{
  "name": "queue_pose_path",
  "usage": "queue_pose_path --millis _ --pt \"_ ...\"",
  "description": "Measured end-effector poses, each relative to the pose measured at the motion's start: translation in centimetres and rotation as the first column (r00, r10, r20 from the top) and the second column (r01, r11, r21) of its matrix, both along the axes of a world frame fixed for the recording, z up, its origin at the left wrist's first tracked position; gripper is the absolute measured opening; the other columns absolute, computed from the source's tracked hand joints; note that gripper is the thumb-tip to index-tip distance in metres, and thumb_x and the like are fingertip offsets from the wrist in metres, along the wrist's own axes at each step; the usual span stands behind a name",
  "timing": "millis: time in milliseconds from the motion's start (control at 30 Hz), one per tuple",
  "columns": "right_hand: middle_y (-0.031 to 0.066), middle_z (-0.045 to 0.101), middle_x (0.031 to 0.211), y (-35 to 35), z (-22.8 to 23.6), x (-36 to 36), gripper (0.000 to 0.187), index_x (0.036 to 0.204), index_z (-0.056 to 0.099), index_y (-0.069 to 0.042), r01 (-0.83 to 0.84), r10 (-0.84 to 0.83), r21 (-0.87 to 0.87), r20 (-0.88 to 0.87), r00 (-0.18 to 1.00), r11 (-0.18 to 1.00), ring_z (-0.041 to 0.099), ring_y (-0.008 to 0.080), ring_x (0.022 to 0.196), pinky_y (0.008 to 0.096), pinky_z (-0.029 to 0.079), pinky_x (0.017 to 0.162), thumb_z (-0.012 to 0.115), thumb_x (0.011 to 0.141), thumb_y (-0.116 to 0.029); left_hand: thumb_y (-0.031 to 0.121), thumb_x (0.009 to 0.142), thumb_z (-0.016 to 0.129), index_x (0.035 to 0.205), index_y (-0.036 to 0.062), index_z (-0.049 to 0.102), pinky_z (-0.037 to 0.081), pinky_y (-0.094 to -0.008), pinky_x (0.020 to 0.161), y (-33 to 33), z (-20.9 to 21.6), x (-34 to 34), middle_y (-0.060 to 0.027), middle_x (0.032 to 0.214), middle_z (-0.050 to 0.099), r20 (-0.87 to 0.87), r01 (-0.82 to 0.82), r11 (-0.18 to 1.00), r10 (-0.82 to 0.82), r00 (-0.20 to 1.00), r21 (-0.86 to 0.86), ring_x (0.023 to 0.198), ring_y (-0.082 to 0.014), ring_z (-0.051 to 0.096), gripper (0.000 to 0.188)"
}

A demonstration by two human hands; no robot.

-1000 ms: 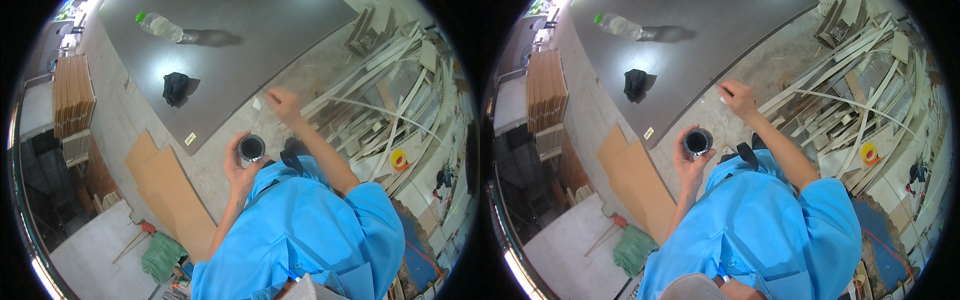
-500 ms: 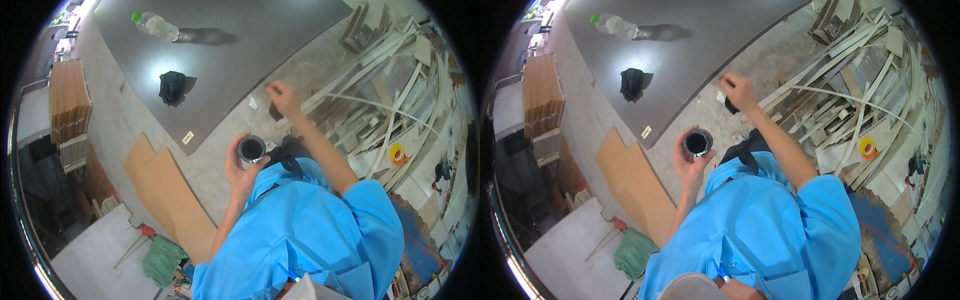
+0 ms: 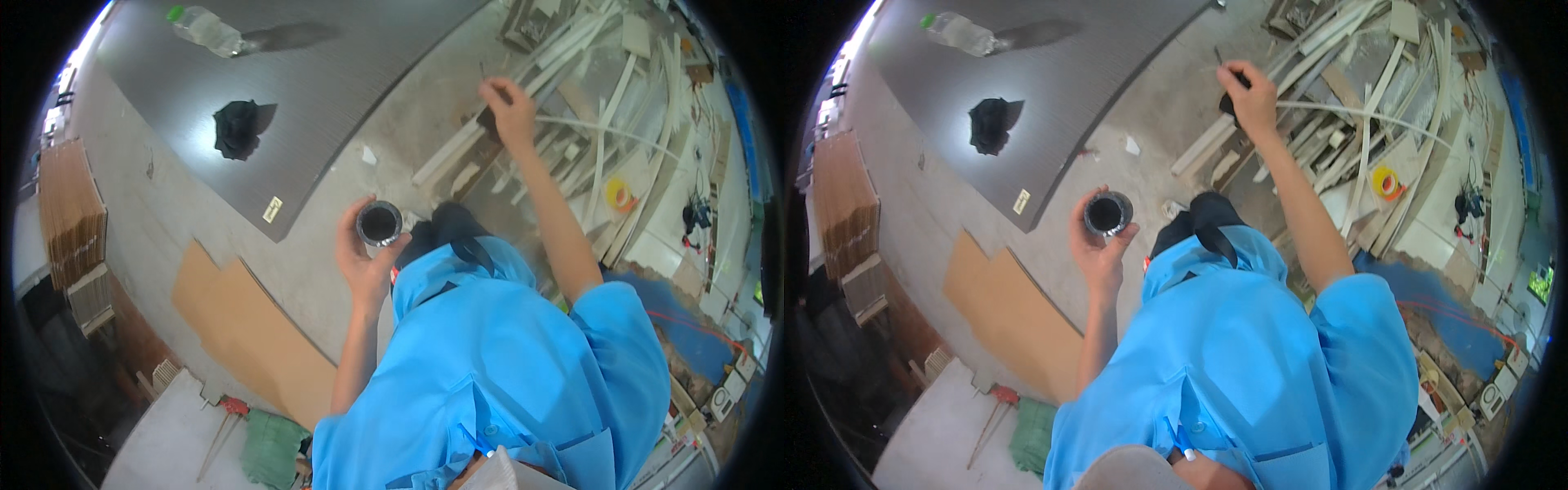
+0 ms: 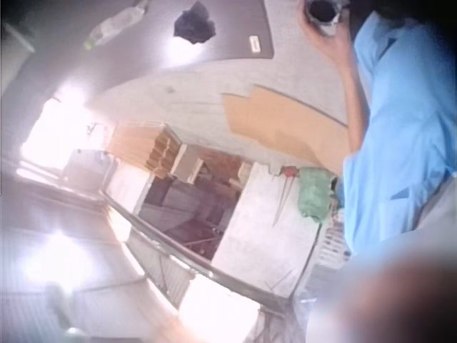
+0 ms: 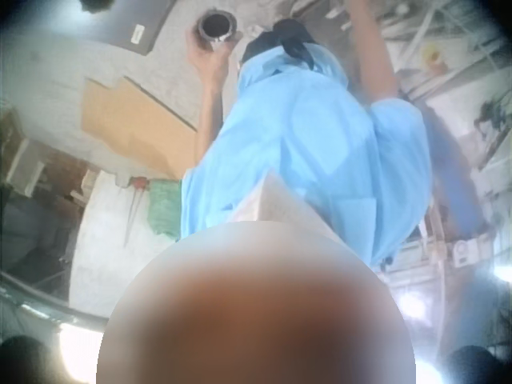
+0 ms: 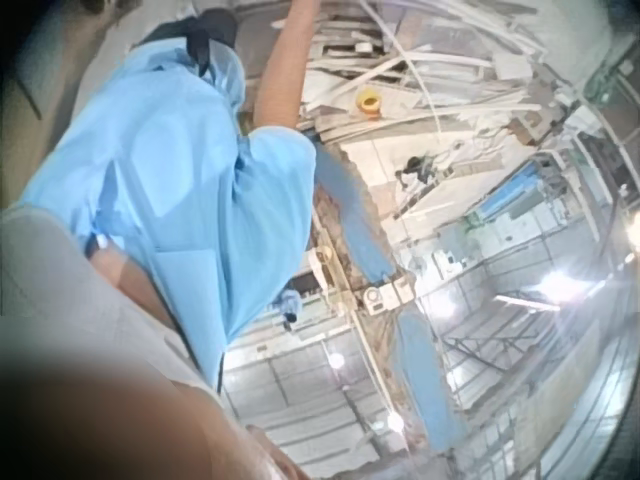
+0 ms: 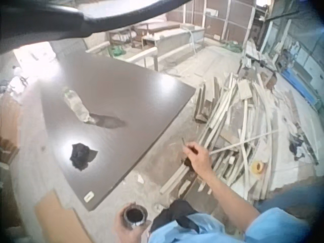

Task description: The person applies a dark finish to the edges of a large flat panel using a small brush and a container of finish. They repeatedly dip the brush into the container and carefully coat the panel's edges, moving around the panel to reach different sides.

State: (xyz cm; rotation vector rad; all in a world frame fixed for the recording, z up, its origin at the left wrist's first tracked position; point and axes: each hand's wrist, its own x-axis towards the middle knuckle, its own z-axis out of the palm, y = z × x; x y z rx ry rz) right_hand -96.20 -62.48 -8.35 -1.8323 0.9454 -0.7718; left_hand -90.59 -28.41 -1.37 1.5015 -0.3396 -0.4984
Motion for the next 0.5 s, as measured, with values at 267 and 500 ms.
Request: queue_pose_path --millis 267,500 --pt "0.0129 0.078 0.105 4.9 -2.0 5.7 0.021 0.109 0.077 0.000 -0.297 0.300 -0.114 0.015 0.954 0.948 0.074 0.0262 0.097 0.0347 0.055 0.086 0.078 0.098 -0.018 0.003 0.078 0.094 0.145 0.0029 0.059 0.048 -0.0387 0.114 -0.9 -0.1 -1.1 -0.0106 0.143 0.062 -0.010 -0.068 0.997 0.068 0.998 -0.039 0.131 -0.0226 0.062 0.076" --pt "0.0146 0.076 0.099 3.6 -4.8 8.8 0.016 0.104 0.076 -0.002 -0.474 0.481 -0.101 0.063 0.874 0.875 0.073 0.0346 0.090 0.0422 0.056 0.077 0.076 0.097 -0.016 0.001 0.077 0.094 0.145 0.0051 0.058 0.050 -0.0379 0.112 -5.1 -0.2 -2.3 -0.0103 0.146 0.062 0.026 -0.115 0.987 0.113 0.993 0.112 0.129 -0.0209 0.062 0.077"
